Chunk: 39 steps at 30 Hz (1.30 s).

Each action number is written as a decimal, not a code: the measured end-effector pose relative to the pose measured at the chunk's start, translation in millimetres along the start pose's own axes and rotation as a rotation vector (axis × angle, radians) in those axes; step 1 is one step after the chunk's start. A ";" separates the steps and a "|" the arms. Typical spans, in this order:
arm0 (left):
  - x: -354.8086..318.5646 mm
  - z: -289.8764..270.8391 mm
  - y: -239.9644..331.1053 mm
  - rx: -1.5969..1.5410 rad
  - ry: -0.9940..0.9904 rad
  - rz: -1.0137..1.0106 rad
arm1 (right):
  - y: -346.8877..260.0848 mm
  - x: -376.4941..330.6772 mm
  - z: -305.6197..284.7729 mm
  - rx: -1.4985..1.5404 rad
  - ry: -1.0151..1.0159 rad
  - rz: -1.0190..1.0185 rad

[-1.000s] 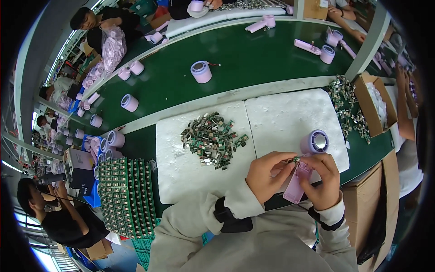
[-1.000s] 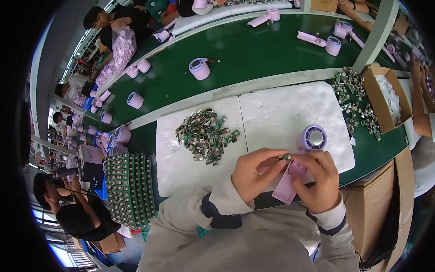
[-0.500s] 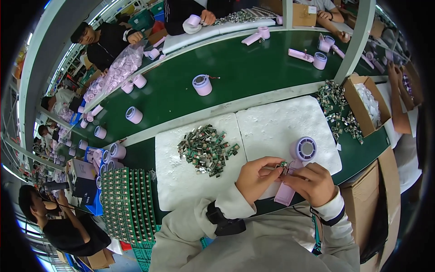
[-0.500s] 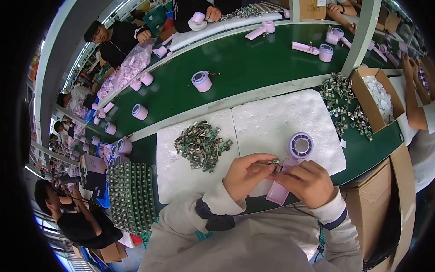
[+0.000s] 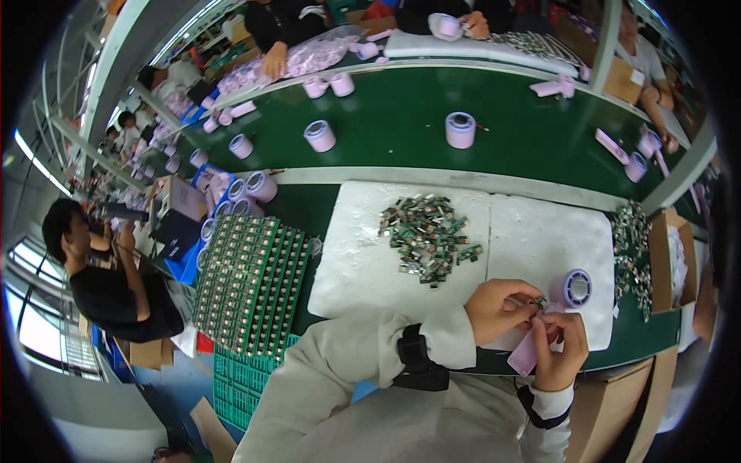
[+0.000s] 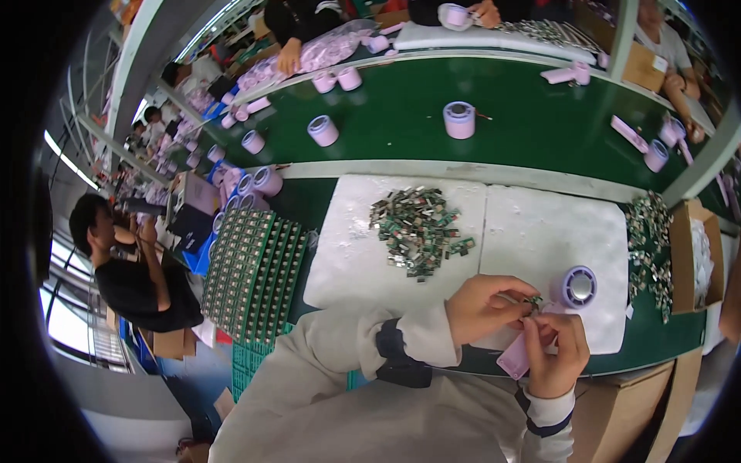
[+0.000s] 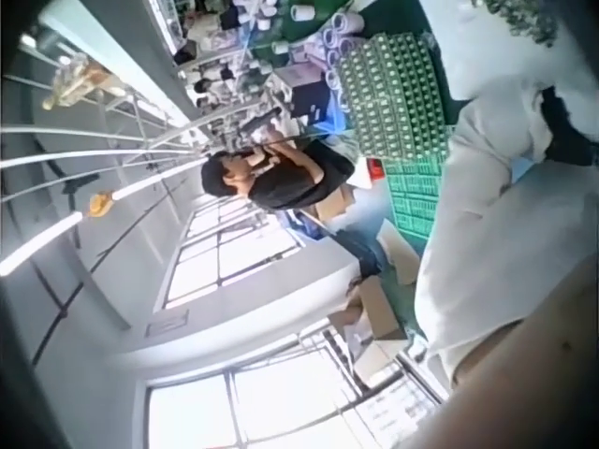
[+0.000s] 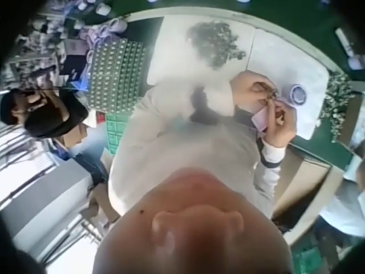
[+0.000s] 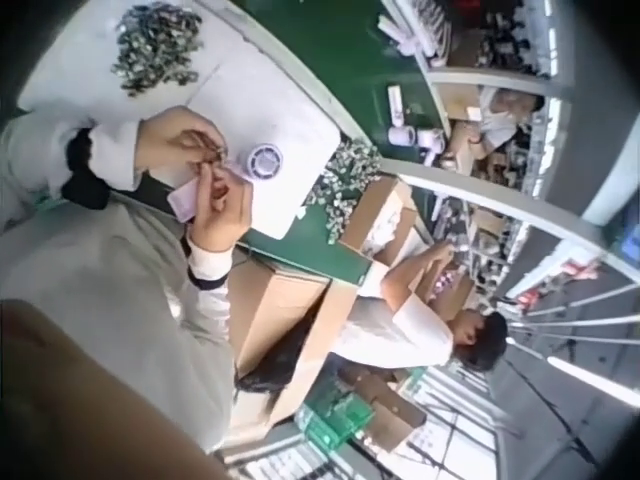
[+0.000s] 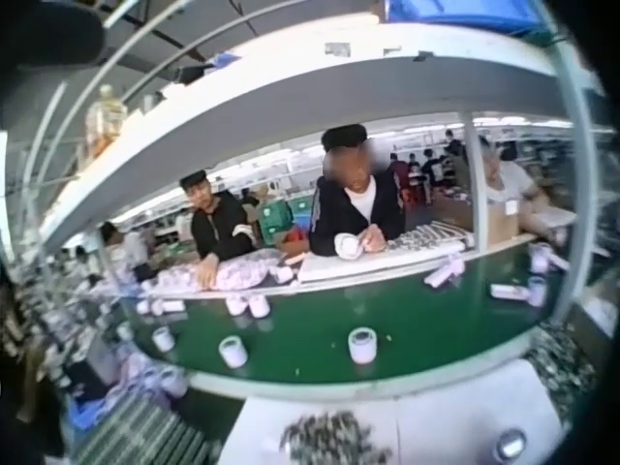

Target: The person picks up a pink fan housing and a circuit board, connects the internal wires to the board, and sets it aside before unwrapping a stack of circuit boards to repeat the process.

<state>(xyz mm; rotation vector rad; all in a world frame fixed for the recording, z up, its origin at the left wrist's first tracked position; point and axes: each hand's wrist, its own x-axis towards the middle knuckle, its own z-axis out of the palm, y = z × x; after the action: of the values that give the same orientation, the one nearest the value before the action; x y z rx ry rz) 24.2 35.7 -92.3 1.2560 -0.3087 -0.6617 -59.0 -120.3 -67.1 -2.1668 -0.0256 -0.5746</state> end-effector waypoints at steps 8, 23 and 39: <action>3.2 -2.7 -10.2 0.096 0.007 0.088 | 0.5 5.0 -9.1 -0.051 -0.163 -0.012; -0.3 1.7 -4.8 -0.029 0.021 0.047 | 7.2 11.8 -21.8 -0.124 -0.260 -0.111; -3.8 0.7 9.0 -0.040 0.005 0.031 | 12.1 19.9 -4.3 -0.216 0.081 -0.040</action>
<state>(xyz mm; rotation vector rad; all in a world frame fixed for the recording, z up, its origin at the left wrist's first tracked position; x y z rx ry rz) 23.5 38.9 -83.1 1.2129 -0.3087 -0.6350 -40.2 -134.7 -65.8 -2.3538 0.0391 -0.7156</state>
